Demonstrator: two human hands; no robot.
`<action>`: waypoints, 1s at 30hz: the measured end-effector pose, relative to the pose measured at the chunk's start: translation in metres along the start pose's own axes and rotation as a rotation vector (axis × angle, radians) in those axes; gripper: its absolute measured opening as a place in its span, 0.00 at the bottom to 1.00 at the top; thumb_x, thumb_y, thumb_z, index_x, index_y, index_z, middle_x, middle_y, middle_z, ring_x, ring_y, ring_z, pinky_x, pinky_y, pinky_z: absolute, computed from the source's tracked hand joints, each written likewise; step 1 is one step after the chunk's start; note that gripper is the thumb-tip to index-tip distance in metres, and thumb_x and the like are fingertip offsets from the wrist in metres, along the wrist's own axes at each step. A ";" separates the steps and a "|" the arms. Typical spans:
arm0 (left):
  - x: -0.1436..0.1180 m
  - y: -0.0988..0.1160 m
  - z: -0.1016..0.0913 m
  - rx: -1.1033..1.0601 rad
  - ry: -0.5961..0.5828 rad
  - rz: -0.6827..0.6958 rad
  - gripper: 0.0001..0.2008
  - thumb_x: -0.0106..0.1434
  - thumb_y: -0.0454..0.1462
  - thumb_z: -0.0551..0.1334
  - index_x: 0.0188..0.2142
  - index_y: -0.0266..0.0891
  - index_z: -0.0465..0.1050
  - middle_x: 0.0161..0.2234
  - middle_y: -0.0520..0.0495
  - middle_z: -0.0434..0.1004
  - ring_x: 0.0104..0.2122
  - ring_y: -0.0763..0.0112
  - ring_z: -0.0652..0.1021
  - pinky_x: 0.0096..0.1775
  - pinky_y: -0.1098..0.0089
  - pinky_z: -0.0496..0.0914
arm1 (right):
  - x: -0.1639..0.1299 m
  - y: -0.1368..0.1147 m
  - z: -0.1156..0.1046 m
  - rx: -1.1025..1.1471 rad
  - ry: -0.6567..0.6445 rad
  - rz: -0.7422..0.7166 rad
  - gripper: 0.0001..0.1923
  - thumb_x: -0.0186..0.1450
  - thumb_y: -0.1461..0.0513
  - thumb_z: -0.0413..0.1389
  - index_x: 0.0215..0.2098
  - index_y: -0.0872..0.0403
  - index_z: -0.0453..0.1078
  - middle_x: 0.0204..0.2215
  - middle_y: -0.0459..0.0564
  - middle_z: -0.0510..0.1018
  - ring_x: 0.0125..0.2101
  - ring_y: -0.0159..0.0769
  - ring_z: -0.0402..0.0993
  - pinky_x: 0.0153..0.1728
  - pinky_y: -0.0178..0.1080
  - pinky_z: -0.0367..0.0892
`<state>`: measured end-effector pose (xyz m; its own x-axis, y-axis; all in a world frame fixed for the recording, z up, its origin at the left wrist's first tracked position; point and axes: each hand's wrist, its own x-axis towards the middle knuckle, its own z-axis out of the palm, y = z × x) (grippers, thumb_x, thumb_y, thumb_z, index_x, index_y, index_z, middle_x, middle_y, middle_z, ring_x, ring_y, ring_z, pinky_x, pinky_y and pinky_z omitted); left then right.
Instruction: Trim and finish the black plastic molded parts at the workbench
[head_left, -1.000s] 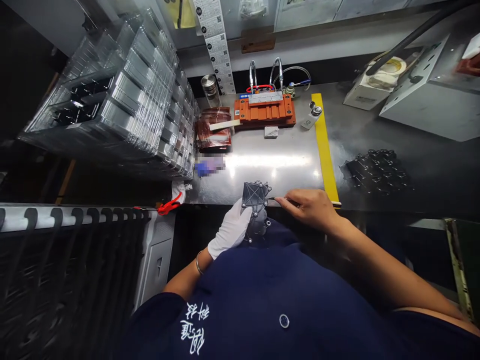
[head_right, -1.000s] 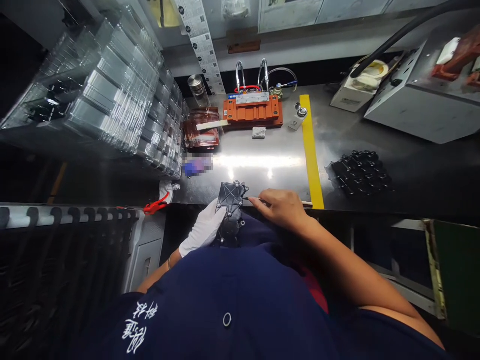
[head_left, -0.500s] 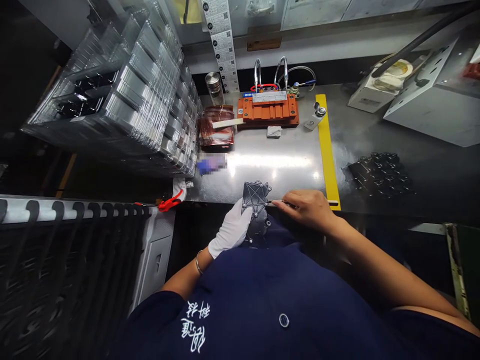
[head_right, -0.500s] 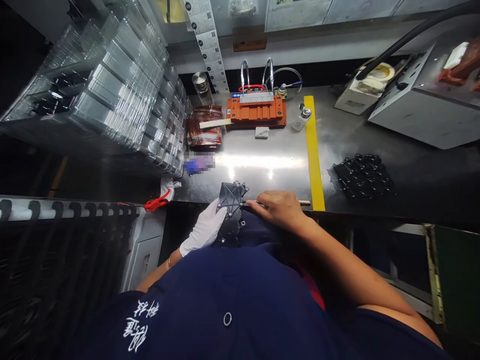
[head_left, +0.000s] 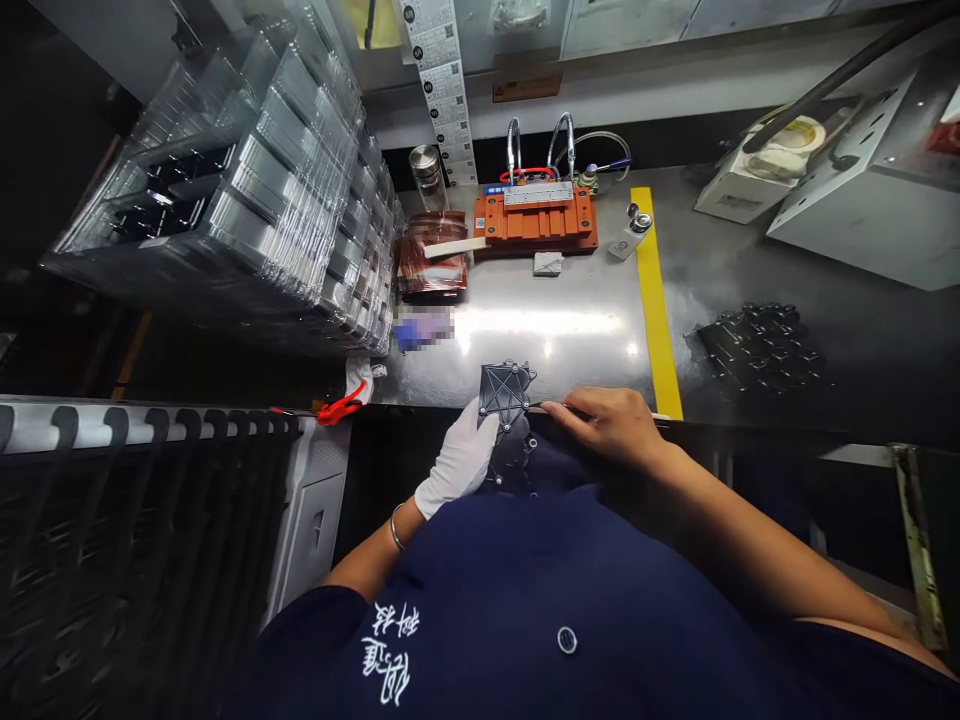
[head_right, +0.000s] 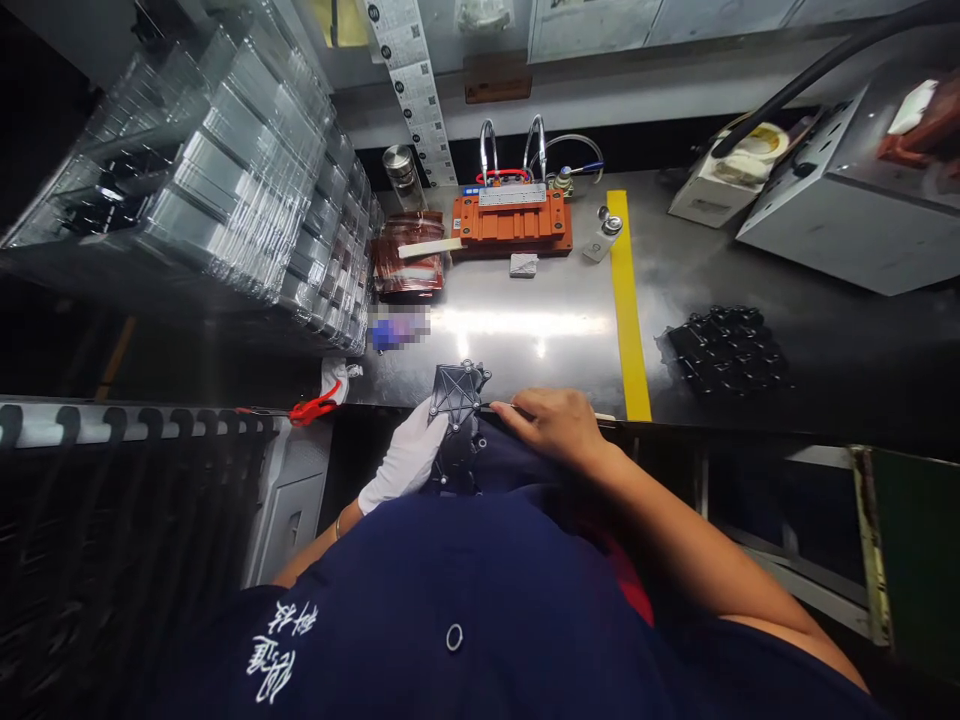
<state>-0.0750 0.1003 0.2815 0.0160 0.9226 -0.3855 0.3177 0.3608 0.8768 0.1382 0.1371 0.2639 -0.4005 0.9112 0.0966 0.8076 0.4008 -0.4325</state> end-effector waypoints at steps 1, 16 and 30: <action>0.000 0.000 0.000 0.005 0.005 -0.005 0.16 0.66 0.36 0.54 0.52 0.40 0.70 0.48 0.46 0.77 0.47 0.67 0.75 0.52 0.67 0.67 | 0.000 0.000 0.000 0.001 0.004 0.007 0.29 0.68 0.46 0.45 0.20 0.53 0.73 0.17 0.46 0.74 0.19 0.29 0.66 0.22 0.35 0.49; 0.000 -0.004 0.001 -0.005 -0.006 0.020 0.17 0.67 0.37 0.54 0.53 0.40 0.69 0.50 0.46 0.76 0.49 0.67 0.75 0.53 0.68 0.66 | 0.002 0.003 -0.002 -0.016 -0.020 0.036 0.30 0.68 0.45 0.44 0.19 0.53 0.72 0.16 0.46 0.74 0.18 0.30 0.66 0.22 0.35 0.49; -0.001 -0.003 0.004 -0.010 0.024 0.020 0.17 0.66 0.36 0.54 0.52 0.41 0.71 0.48 0.46 0.77 0.48 0.67 0.76 0.52 0.67 0.67 | -0.004 0.000 0.000 0.058 -0.041 0.110 0.32 0.67 0.43 0.42 0.18 0.54 0.70 0.16 0.47 0.73 0.18 0.29 0.65 0.23 0.35 0.49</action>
<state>-0.0725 0.0981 0.2782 -0.0007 0.9326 -0.3610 0.3083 0.3436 0.8870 0.1400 0.1337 0.2633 -0.3297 0.9440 0.0095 0.8216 0.2919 -0.4897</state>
